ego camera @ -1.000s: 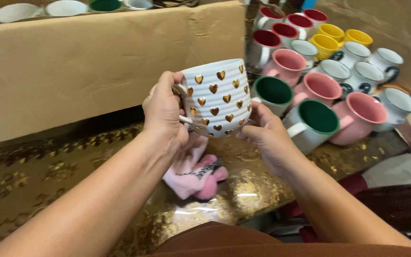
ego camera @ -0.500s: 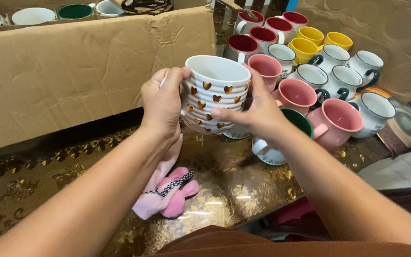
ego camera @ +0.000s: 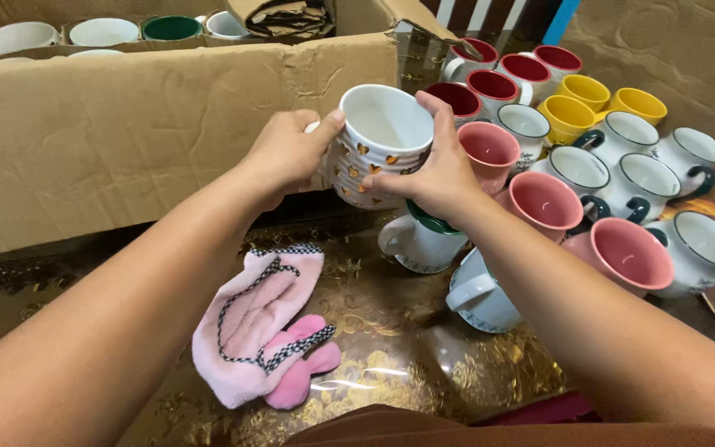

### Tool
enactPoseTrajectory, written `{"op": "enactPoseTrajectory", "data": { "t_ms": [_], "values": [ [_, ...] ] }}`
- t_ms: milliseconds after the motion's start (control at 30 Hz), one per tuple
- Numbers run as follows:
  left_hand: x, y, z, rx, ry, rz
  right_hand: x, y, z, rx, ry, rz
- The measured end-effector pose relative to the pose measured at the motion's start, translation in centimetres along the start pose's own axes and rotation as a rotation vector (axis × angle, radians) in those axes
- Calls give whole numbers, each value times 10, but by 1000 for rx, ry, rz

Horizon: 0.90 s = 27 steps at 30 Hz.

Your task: The person wipes the exterior and interior of two ceramic mugs with a pink cloth. They take the mugs from a cardboard box, wipe them thoroughly, and place them on a table with other mugs.

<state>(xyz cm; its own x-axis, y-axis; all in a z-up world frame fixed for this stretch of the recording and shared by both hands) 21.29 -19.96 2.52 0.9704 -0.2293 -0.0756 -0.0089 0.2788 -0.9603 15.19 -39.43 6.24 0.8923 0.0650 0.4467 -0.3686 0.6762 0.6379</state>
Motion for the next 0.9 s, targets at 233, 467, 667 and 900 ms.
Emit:
{"op": "enactPoseTrajectory", "data": {
  "t_ms": [233,467,667,900],
  "values": [
    [35,29,-22,-239,43,83,18,-35,-8,-141,-3,-23],
    [62,60,-41,-330,-63,156,24,-63,-11,-211,51,9],
    [75,80,-59,-365,-90,173,-11,-60,-11,-421,162,-82],
    [86,95,-71,-262,-155,199,-39,-39,-13,-590,280,-151]
  ]
}}
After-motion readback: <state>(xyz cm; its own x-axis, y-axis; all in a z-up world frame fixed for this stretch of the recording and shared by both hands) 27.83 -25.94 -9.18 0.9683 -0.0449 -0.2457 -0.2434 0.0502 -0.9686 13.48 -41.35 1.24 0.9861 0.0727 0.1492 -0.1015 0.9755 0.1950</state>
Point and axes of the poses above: each hand's wrist, its own x-axis towards the middle knuckle, its own z-axis out of the back of the hand, y = z × x, the point moved 10 cm from there along x, towards the middle knuckle, and after that the axes turned 7 degrees about -x, right-handed, at the moved point
